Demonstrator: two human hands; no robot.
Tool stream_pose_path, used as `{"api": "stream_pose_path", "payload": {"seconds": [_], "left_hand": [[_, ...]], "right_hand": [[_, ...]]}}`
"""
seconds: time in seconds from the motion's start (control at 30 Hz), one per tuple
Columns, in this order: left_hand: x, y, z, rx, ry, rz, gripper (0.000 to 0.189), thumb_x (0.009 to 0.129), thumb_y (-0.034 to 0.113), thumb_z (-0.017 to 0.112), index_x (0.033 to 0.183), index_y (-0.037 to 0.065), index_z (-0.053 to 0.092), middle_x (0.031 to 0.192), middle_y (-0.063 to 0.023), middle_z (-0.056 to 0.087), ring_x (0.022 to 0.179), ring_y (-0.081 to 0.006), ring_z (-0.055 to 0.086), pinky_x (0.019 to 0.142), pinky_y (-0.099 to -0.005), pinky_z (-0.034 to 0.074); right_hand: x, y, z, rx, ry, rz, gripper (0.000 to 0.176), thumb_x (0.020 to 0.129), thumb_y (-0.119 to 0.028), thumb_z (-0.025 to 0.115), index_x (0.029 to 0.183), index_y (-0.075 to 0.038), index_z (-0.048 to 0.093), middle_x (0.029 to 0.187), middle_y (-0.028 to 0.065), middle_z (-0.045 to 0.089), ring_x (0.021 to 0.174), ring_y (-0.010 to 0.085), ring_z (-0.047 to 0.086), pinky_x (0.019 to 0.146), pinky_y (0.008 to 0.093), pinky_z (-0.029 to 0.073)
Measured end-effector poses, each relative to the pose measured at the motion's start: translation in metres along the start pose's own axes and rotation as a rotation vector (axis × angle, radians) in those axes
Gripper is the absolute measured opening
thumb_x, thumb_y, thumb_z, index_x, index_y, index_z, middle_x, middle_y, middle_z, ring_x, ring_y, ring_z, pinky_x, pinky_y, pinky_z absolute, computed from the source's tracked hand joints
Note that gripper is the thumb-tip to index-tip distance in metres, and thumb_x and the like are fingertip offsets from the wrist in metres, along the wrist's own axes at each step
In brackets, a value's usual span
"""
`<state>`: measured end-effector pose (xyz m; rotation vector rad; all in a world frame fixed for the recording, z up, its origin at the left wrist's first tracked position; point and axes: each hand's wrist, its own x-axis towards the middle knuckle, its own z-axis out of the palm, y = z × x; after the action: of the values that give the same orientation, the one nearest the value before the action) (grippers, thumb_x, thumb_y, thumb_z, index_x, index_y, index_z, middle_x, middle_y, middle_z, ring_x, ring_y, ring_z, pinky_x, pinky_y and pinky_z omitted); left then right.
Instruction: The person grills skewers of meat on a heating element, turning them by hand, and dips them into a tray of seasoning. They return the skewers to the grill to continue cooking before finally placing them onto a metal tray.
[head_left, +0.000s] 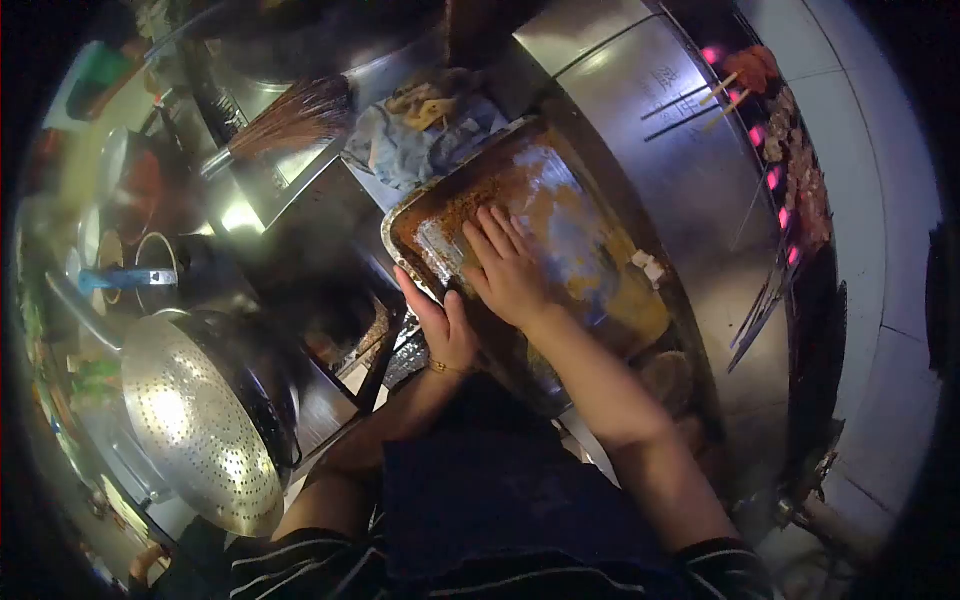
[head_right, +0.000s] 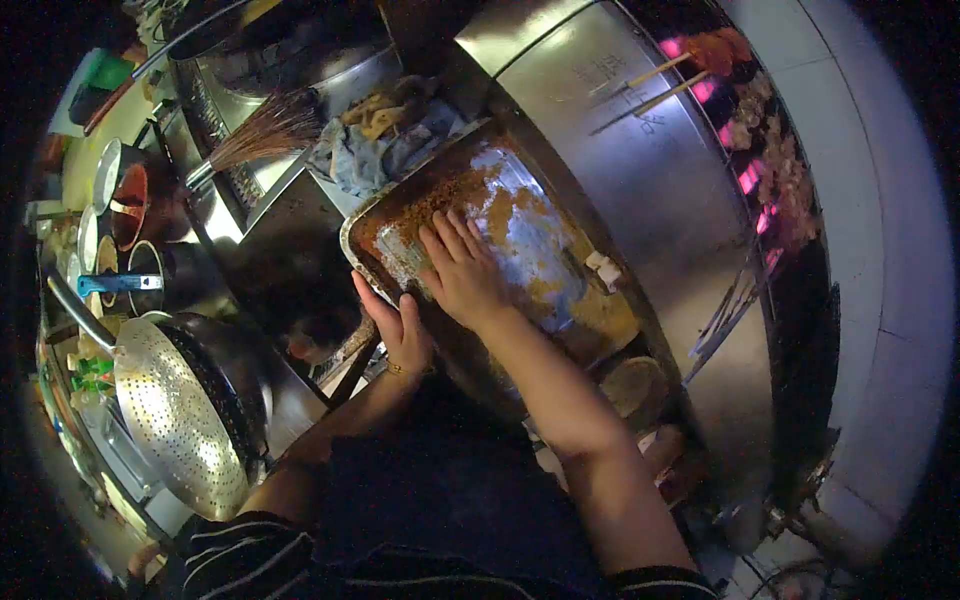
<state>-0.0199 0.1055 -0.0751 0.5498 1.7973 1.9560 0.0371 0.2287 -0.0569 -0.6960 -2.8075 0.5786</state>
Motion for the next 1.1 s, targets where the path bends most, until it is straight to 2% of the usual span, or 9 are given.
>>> {"api": "stream_pose_path", "payload": {"seconds": [0.23,0.33,0.43,0.57,0.7,0.8,0.9,1.0,1.1], "left_hand": [[-0.001,0.0,-0.002,-0.037,-0.017,-0.037,0.073,0.087,0.001,0.039,0.145,-0.008,-0.005,0.151,-0.0232,0.008,0.14,-0.0295,0.012,0.114,-0.037,0.009],[0.0,-0.004,-0.003,0.005,-0.016,-0.016,0.073,0.088,0.001,0.039,0.145,-0.008,-0.005,0.151,-0.0234,0.01,0.14,-0.0296,0.014,0.114,-0.037,0.01],[-0.002,0.0,-0.002,-0.069,-0.021,-0.043,0.071,0.09,0.004,0.039,0.145,-0.008,-0.006,0.15,-0.0231,0.014,0.139,-0.0294,0.017,0.113,-0.0371,0.013],[0.002,0.011,0.0,0.06,-0.024,0.023,0.07,0.093,0.007,0.038,0.145,-0.007,-0.006,0.147,-0.0228,0.019,0.136,-0.0289,0.024,0.112,-0.0366,0.018],[-0.002,0.007,0.0,-0.026,-0.008,-0.033,0.069,0.092,0.008,0.036,0.146,-0.006,-0.006,0.145,-0.0233,0.021,0.13,-0.0273,0.03,0.109,-0.0356,0.022],[-0.003,0.005,-0.001,-0.07,-0.033,-0.062,0.071,0.091,0.01,0.037,0.147,-0.003,-0.006,0.143,-0.0226,0.026,0.126,-0.0282,0.035,0.107,-0.0367,0.027],[-0.003,0.011,-0.004,0.051,-0.054,-0.052,0.071,0.092,0.01,0.039,0.147,-0.004,-0.004,0.144,-0.0234,0.024,0.129,-0.0292,0.032,0.109,-0.0373,0.024],[0.001,-0.004,-0.017,0.16,-0.035,0.058,0.07,0.094,0.015,0.044,0.147,-0.003,0.002,0.147,-0.021,0.022,0.135,-0.0293,0.025,0.112,-0.0388,0.019],[0.021,0.041,-0.014,0.45,0.091,0.217,0.066,0.091,0.02,0.052,0.143,-0.006,0.021,0.147,-0.0237,0.025,0.136,-0.0349,0.025,0.113,-0.0428,0.017]], "right_hand": [[-0.062,-0.016,-0.031,-0.03,-0.286,0.029,0.07,0.075,-0.026,0.071,0.137,-0.01,0.042,0.146,0.0147,0.033,0.138,0.0362,0.026,0.113,0.0504,0.02],[-0.052,-0.026,-0.032,-0.158,-0.124,0.236,0.077,0.072,-0.03,0.074,0.139,-0.014,0.04,0.149,0.0173,0.026,0.138,0.0395,0.023,0.113,0.0526,0.02],[-0.013,-0.019,-0.02,-0.068,-0.051,0.175,0.081,0.072,-0.033,0.075,0.141,-0.015,0.037,0.149,0.021,0.022,0.138,0.0423,0.021,0.112,0.0542,0.019],[0.005,-0.018,0.0,0.03,-0.123,-0.273,0.048,0.084,-0.025,0.059,0.13,-0.014,0.051,0.141,0.012,0.042,0.135,0.0325,0.034,0.112,0.0465,0.025],[-0.046,-0.003,0.004,0.087,-0.003,-0.319,0.019,0.082,-0.025,0.058,0.095,-0.014,0.066,0.12,0.0074,0.059,0.116,0.0278,0.053,0.096,0.0432,0.044],[-0.065,0.004,-0.014,-0.132,-0.148,-0.205,0.017,0.082,-0.028,0.06,0.076,-0.012,0.057,0.107,0.0044,0.062,0.098,0.0251,0.06,0.077,0.0436,0.049],[-0.055,0.024,0.0,-0.145,0.081,-0.04,0.021,0.082,-0.031,0.062,0.074,-0.013,0.055,0.09,0.0051,0.061,0.078,0.026,0.06,0.063,0.0423,0.047],[-0.048,0.025,-0.021,0.066,0.119,0.417,0.025,0.088,-0.034,0.06,0.077,-0.012,0.058,0.077,0.0043,0.061,0.069,0.0218,0.06,0.061,0.0379,0.047],[-0.077,0.035,0.018,0.684,0.632,0.713,0.03,0.091,-0.038,0.058,0.08,-0.01,0.06,0.067,0.0005,0.06,0.059,0.016,0.058,0.052,0.0324,0.046]]}}
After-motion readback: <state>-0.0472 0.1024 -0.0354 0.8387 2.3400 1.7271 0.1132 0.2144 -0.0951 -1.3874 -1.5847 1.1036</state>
